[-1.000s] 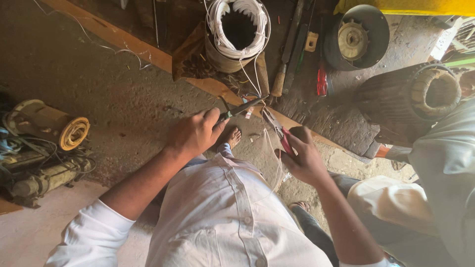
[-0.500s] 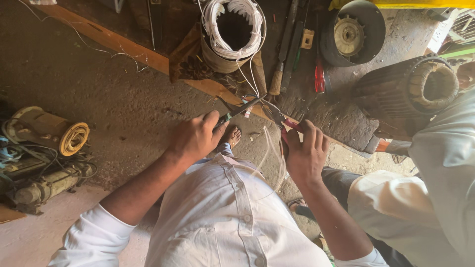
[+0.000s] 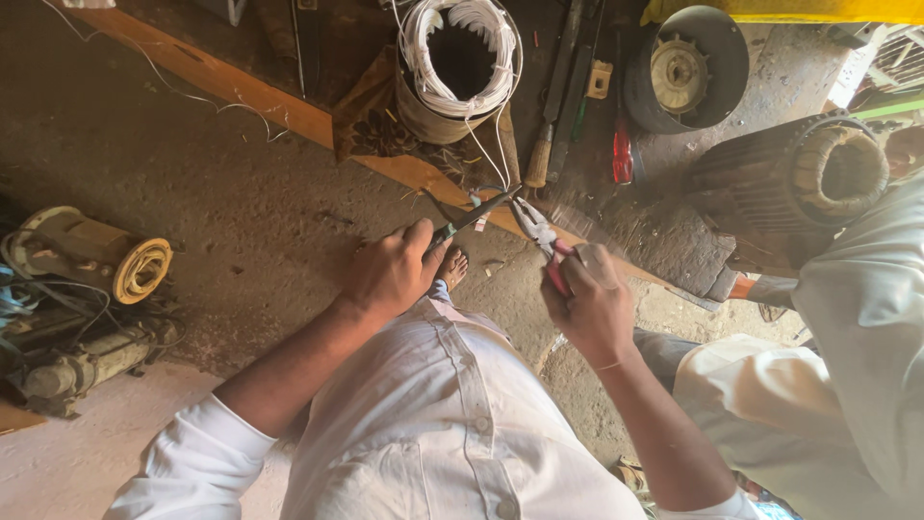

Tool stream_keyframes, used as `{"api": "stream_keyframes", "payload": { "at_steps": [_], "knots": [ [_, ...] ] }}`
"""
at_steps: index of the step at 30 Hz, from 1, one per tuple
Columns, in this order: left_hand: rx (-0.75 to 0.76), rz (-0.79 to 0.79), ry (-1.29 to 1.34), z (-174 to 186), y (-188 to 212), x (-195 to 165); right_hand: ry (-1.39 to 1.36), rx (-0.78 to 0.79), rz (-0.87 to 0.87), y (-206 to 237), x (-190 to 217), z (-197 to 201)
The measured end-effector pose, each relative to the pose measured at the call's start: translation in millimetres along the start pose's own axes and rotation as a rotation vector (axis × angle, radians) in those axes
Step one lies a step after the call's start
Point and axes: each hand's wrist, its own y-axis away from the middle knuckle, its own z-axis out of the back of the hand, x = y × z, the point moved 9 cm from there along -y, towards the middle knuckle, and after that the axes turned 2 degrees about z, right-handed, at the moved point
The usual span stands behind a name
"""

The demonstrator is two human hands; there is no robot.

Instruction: The person strips insulation from several wires, twists the exposed ends together, and wraps the joint with black electrical tape. The person uses pliers and a knife to strip and cut the wires, then applies tape by hand to insulate the connection.

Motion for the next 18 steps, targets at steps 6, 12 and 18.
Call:
{"api": "stream_keyframes", "payload": {
  "at_steps": [6, 12, 18],
  "knots": [
    [-0.026, -0.019, -0.023, 1, 1, 11, -0.154, 0.397, -0.131, 12, -52, -39],
    [0.029, 0.102, 0.136, -9, 19, 33, 0.011, 0.001, -0.190, -19, -95, -35],
    [0.127, 0.173, 0.236, -52, 3, 12, 0.084, -0.371, -0.079, -51, -67, -19]
  ]
}}
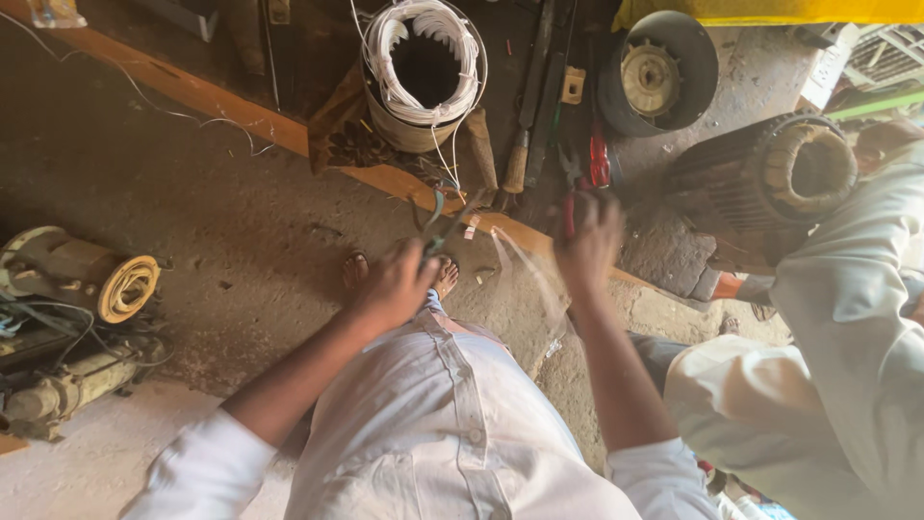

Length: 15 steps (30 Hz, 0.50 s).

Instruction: The person strips insulation from several wires, twists the exposed ends together, and wraps the joint with black electrical tape. The person uses pliers and a knife to strip and cut the wires, then applies tape by hand to insulate the connection.

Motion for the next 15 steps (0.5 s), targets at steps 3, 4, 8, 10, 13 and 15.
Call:
{"api": "stream_keyframes", "payload": {
  "at_steps": [3, 4, 8, 10, 13, 15],
  "knots": [
    [0.026, -0.225, 0.033, -19, -15, -47, -0.789, 0.484, -0.651, 42, 0, -67],
    [-0.052, -0.351, -0.045, -18, -13, -64, -1.249, 0.622, -0.991, 69, 16, -89],
    [-0.025, -0.286, -0.012, -7, -16, -74, -1.738, 0.472, -1.000, 61, 24, -82],
    [0.109, 0.042, 0.192, -7, -28, -46, -1.720, 0.454, -1.033, 61, 7, -71],
    [0.206, 0.479, 0.708, -20, -35, -19, -1.974, 0.524, -0.921, 51, 9, -51],
    [0.217, 0.640, 1.295, -35, -36, -23, -1.855, 0.526, -0.886, 49, 4, -44]
  ]
}}
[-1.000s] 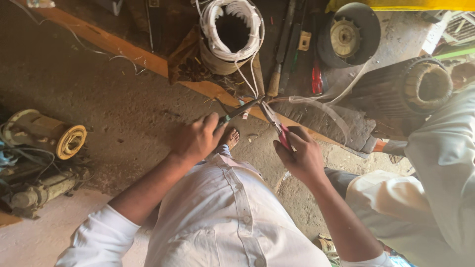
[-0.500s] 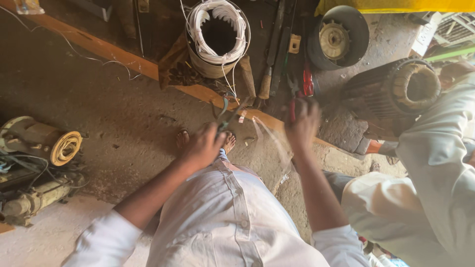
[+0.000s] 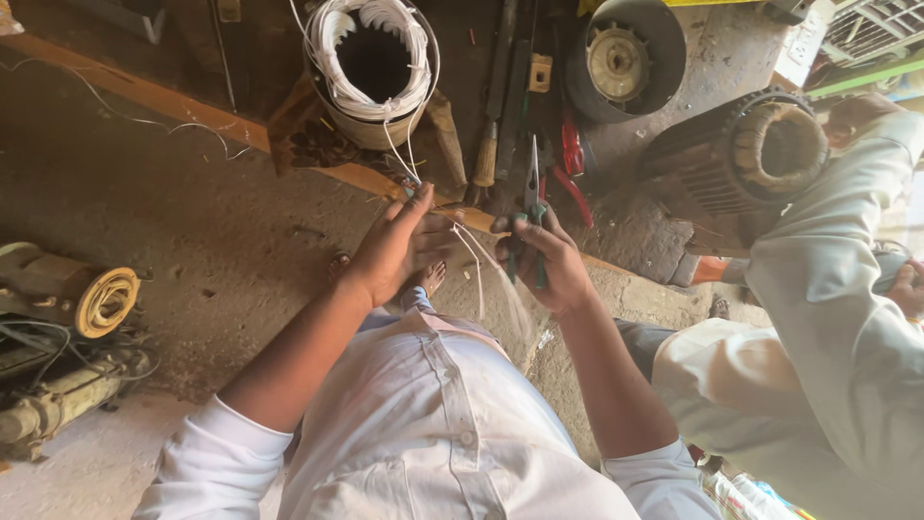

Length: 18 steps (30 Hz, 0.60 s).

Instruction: The person strips insulation from several wires, twists the exposed ends together, and wraps the joint with black electrical tape. The person uses pliers and a knife to strip and cut the wires, then applies tape by hand to insulate the connection.

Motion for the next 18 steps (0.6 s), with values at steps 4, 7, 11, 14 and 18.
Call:
{"api": "stream_keyframes", "payload": {
  "at_steps": [4, 7, 11, 14, 18],
  "knots": [
    [0.130, 0.006, 0.029, -7, 5, 0, 0.196, -0.040, 0.046, 5, 10, -3],
    [0.155, 0.098, 0.005, 14, 16, -5, 0.505, 0.087, 0.220, 8, 23, -25],
    [-0.034, -0.095, -0.564, 55, 35, -37, 1.288, 0.093, 0.147, 7, 5, -33],
    [-0.233, -0.410, -0.979, 63, 58, -68, 1.480, 0.139, -0.026, 4, -24, -38],
    [-0.316, -0.491, -1.011, 67, 68, -71, 1.644, 0.282, 0.303, -4, -31, -85]
  ]
}}
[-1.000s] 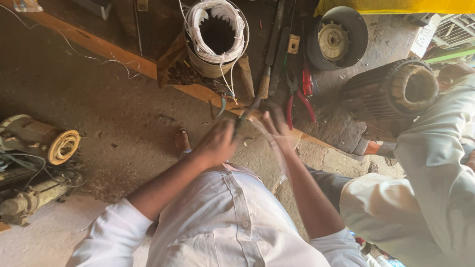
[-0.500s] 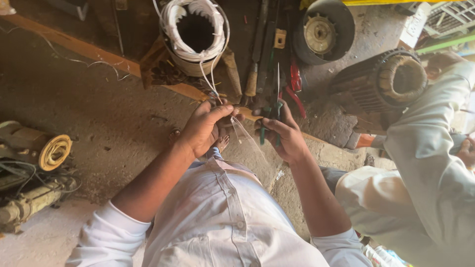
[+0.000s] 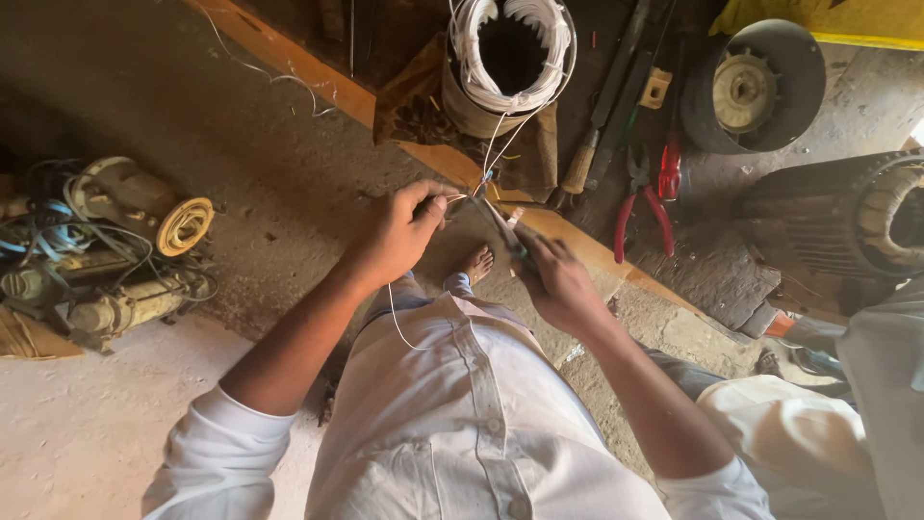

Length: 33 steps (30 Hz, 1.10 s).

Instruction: The person strips insulation from several wires, twists the exposed ends together, and wraps the joint with black electrical tape. The person uses pliers and a knife to strip and cut the wires, then applies tape by hand to insulate the connection.

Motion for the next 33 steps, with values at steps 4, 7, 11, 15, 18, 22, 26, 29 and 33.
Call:
{"api": "stream_keyframes", "payload": {
  "at_steps": [4, 7, 11, 15, 18, 22, 26, 29, 33],
  "knots": [
    [-0.006, 0.039, 0.120, -1, -3, 7, 0.259, -0.191, 0.149, -20, 32, 14],
    [-0.039, 0.010, 0.065, 6, -5, 5, 0.172, -0.135, 0.156, -22, 36, 14],
    [-0.059, -0.033, 0.061, 11, -3, -1, 0.179, 0.004, 0.117, -3, 23, 9],
    [-0.027, 0.031, 0.075, 6, -5, 6, 0.175, 0.072, -0.025, -3, -1, 0],
    [0.039, 0.030, 0.134, -4, -8, 12, 0.148, -0.009, -0.006, -18, 5, 1],
    [0.117, 0.120, 0.362, -15, -8, 30, 0.245, -0.103, 0.087, -37, 34, 3],
    [0.121, 0.223, 0.447, -18, -6, 45, 0.353, -0.144, 0.167, -44, 55, 10],
    [0.126, 0.263, 0.477, -17, -4, 47, 0.295, -0.086, 0.133, -48, 52, 10],
    [0.120, 0.308, 0.452, -16, -3, 47, 0.179, -0.018, 0.085, -49, 43, 5]
  ]
}}
